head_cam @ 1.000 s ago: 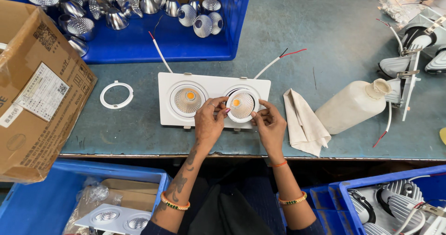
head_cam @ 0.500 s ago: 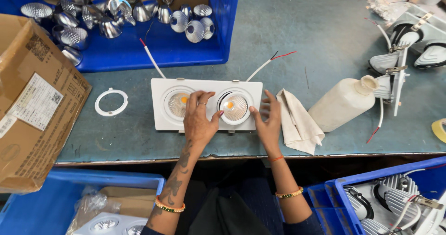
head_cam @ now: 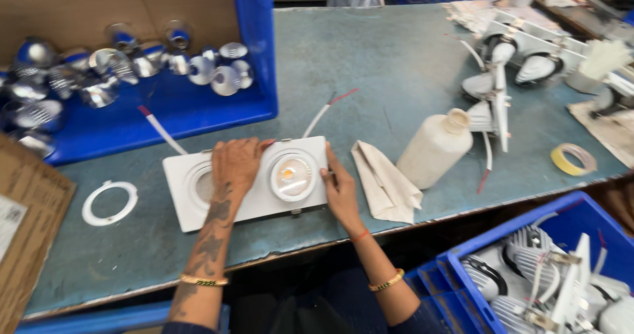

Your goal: The person fits reflectors and LED components into double-housing light fixture frames, wipes the surfaces with a cloth, and places the assembled units into a blue plastic crate.

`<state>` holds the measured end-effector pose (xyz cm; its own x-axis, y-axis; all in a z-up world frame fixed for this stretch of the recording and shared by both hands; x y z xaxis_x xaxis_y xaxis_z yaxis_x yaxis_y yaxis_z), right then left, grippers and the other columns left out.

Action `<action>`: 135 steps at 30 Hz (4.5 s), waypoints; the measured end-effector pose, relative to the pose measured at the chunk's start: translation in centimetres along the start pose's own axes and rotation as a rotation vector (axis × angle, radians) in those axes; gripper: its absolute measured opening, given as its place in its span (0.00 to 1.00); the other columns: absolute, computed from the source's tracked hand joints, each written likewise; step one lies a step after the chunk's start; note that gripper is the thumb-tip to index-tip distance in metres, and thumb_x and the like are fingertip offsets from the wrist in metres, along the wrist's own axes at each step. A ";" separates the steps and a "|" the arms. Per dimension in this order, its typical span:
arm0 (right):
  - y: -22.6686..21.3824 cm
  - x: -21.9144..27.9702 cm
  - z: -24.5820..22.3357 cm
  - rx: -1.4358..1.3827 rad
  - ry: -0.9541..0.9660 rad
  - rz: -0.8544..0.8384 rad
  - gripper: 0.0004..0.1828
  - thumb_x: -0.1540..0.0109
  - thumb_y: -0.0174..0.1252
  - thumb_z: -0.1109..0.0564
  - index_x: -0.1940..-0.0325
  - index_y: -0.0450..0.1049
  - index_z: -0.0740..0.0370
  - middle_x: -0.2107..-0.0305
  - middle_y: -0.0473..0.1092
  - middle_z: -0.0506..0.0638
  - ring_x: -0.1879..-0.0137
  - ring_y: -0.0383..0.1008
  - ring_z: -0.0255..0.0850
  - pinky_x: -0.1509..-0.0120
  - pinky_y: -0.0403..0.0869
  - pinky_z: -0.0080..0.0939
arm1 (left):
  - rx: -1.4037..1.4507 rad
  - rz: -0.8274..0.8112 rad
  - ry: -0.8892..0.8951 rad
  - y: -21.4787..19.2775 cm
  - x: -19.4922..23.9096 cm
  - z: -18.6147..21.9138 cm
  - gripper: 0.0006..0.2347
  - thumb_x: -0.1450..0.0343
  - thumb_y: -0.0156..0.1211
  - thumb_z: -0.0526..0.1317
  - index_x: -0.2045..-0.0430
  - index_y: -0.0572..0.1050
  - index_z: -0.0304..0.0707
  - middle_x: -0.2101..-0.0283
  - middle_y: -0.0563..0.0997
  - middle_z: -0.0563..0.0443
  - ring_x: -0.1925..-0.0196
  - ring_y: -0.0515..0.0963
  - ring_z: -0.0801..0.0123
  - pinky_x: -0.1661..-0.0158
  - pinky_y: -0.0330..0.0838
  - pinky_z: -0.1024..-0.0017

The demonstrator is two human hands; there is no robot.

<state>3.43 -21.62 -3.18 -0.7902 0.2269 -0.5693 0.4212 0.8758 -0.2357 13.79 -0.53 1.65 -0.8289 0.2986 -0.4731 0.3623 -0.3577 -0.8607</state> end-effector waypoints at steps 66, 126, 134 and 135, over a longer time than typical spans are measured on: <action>0.5 -5.5 2.8 -0.213 0.228 -0.356 0.44 0.41 0.66 0.57 0.23 0.56 0.60 0.45 0.63 0.53 0.34 0.63 0.43 0.27 0.58 0.38 | 0.199 0.081 0.115 5.7 -4.1 7.6 0.28 0.22 0.42 0.57 0.29 0.59 0.41 0.34 0.68 0.36 0.27 0.61 0.50 0.32 0.36 0.34; -3.6 2.9 2.0 -0.185 0.465 -0.445 0.33 0.43 0.68 0.51 0.38 0.70 0.69 0.54 0.77 0.55 0.47 0.76 0.38 0.41 0.73 0.37 | 0.118 -0.411 -0.080 -3.1 4.3 4.7 0.34 0.40 0.73 0.56 0.45 0.70 0.33 0.48 0.78 0.46 0.42 0.73 0.61 0.43 0.59 0.61; -2.8 2.4 2.2 -0.093 0.396 -0.348 0.27 0.43 0.69 0.52 0.45 0.74 0.69 0.57 0.78 0.55 0.51 0.77 0.38 0.45 0.75 0.38 | 0.104 -0.284 -0.064 -2.5 3.8 4.6 0.30 0.45 0.79 0.53 0.55 0.74 0.36 0.54 0.80 0.49 0.45 0.74 0.63 0.43 0.57 0.61; -2.2 2.1 2.3 -0.001 0.376 -0.275 0.26 0.43 0.69 0.52 0.47 0.75 0.69 0.59 0.79 0.56 0.53 0.78 0.38 0.47 0.75 0.38 | 0.081 -0.223 -0.056 -2.4 3.4 4.6 0.28 0.44 0.79 0.51 0.57 0.75 0.37 0.55 0.80 0.49 0.46 0.74 0.62 0.42 0.57 0.61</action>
<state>1.84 -23.98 -5.66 -0.9792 0.1244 -0.1605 0.1728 0.9254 -0.3372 8.16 -2.69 2.93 -0.9078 0.3289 -0.2601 0.1343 -0.3595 -0.9234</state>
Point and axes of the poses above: each hand's wrist, its own x-axis away from the middle knuckle, its own y-axis out of the palm, z = x × y, the point moved 4 cm from there along -x, towards the middle knuckle
